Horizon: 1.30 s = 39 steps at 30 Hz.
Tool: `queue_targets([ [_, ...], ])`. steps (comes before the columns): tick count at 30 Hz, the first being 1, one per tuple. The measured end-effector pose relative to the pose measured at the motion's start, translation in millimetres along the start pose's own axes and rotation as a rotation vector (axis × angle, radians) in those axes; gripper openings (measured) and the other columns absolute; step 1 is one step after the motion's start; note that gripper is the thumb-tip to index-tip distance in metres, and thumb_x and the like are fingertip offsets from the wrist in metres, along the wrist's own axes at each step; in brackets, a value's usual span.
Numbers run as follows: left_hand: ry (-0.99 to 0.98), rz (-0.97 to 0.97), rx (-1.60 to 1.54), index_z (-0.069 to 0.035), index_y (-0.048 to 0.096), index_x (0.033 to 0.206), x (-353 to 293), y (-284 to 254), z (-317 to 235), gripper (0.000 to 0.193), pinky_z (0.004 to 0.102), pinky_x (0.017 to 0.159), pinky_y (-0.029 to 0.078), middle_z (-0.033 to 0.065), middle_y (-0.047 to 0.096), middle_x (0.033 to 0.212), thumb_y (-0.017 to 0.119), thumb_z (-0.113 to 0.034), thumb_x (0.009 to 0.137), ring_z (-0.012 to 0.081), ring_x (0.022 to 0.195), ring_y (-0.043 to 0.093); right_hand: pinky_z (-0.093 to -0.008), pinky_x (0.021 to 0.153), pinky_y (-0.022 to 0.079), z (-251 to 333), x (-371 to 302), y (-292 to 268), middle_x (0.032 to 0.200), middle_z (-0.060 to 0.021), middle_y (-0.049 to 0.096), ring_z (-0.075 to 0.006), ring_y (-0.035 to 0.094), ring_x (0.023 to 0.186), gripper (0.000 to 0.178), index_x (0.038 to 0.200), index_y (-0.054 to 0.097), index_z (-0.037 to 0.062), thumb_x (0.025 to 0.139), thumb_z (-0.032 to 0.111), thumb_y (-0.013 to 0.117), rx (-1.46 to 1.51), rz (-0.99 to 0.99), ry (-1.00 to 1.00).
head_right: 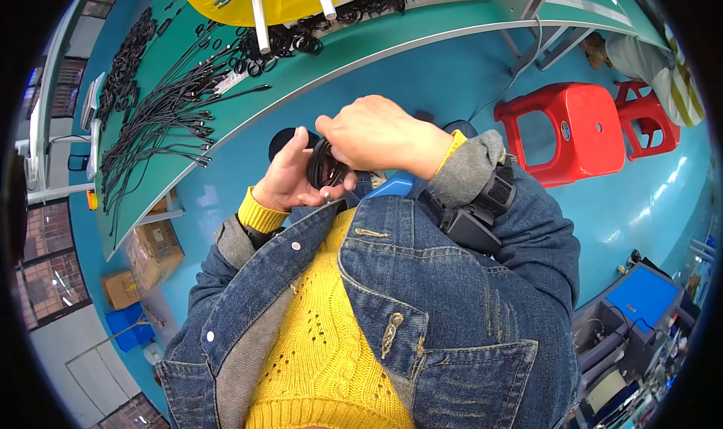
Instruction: Manually winding black electrical cables onto a yellow machine fixture spool.
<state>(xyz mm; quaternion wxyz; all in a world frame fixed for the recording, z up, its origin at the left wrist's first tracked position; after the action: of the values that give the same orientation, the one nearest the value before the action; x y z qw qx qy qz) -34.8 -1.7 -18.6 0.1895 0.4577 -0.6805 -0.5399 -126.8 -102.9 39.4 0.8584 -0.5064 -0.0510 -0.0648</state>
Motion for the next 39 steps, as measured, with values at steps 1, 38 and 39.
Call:
queue_targets([
  [1,-0.056,0.030,-0.012,-0.003,0.050,0.112,2,-3,2,0.046,0.0212,0.041,0.038,0.0210,0.056,0.100,0.041,-0.043,0.090,0.0228,0.071,0.055,-0.0382,0.050,0.046,0,1,6,0.069,-0.0153,0.060,-0.0311,0.060,0.062,0.011,0.086,0.050,0.0004,0.078,0.008,0.053,-0.026,0.011,0.014],
  [38,0.304,-0.897,1.702,0.001,0.062,0.073,-4,-18,7,0.025,0.0429,0.064,0.050,0.0222,0.062,0.071,0.065,-0.024,0.069,0.0387,0.071,0.061,-0.0409,0.054,0.044,-10,-1,86,0.070,-0.0217,0.057,-0.0376,0.058,0.061,0.020,0.088,0.046,-0.0008,0.084,0.018,0.054,0.421,-0.316,0.386],
  [39,0.273,-0.891,1.711,0.001,0.062,0.072,-4,-20,8,0.025,0.0429,0.063,0.050,0.0226,0.062,0.071,0.063,-0.024,0.070,0.0384,0.070,0.061,-0.0414,0.053,0.043,-16,0,92,0.071,-0.0225,0.057,-0.0385,0.057,0.060,0.023,0.088,0.046,-0.0011,0.086,0.021,0.053,0.370,-0.310,0.385],
])
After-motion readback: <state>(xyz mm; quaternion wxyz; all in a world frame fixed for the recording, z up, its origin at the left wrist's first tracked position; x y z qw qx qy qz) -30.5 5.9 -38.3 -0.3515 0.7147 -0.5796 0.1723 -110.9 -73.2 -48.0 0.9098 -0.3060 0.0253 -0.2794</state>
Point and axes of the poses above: each hand's wrist, its own x-axis towards the middle knuckle, its own y-axis out of the palm, z = x × y, the point moved 4 cm from there along x, towards the middle knuckle
